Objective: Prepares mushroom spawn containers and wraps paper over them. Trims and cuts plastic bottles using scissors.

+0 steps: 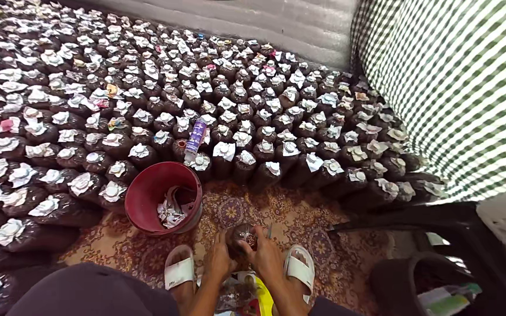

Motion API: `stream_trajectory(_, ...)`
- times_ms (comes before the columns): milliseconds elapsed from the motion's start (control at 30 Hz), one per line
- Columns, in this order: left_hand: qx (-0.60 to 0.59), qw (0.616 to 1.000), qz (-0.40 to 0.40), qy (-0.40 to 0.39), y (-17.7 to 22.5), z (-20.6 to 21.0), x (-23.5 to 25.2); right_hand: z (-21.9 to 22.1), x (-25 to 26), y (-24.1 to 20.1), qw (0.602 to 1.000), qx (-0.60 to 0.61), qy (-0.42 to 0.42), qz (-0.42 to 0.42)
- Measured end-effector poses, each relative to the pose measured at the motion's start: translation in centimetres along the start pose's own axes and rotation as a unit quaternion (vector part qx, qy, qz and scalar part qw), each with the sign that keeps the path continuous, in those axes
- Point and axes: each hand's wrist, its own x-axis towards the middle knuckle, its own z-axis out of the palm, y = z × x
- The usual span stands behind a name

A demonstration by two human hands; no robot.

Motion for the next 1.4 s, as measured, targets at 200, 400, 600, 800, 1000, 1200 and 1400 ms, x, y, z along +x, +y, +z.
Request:
stream_trajectory(200,-0.001,0.999,0.053,0.01,-0.3,1.5,1.6,-1.0,0.9,0.3,0.999,-0.024,-0.013,-0.036)
stream_trajectory(400,-0.095,0.995,0.041,0.008,0.2,1.1,0.8,-3.6,0.8,-0.8,0.985,-0.033,0.095,-0.143)
stream_trajectory(600,-0.24,0.959,0.118,0.089,1.8,2.9,0.2,-7.7,0.9,-3.2,0.984,-0.05,0.071,-0.159)
stream_trajectory(800,-0.188,0.946,0.218,0.152,1.7,-0.4,2.1,-8.6,-0.5,-0.7,0.969,0.004,0.099,-0.226)
stream_trajectory(1000,-0.254,0.916,0.252,0.183,0.3,0.6,2.9,-7.8,-2.2,-1.2,0.952,-0.008,0.075,-0.296)
stream_trajectory(1200,-0.076,0.978,0.142,0.13,2.2,-1.0,1.3,-9.2,-1.4,2.3,0.978,-0.035,0.069,-0.193)
stream_trajectory(1400,-0.184,0.981,0.038,0.044,2.2,1.8,-0.6,-8.1,2.2,-2.2,0.982,-0.103,-0.017,-0.157)
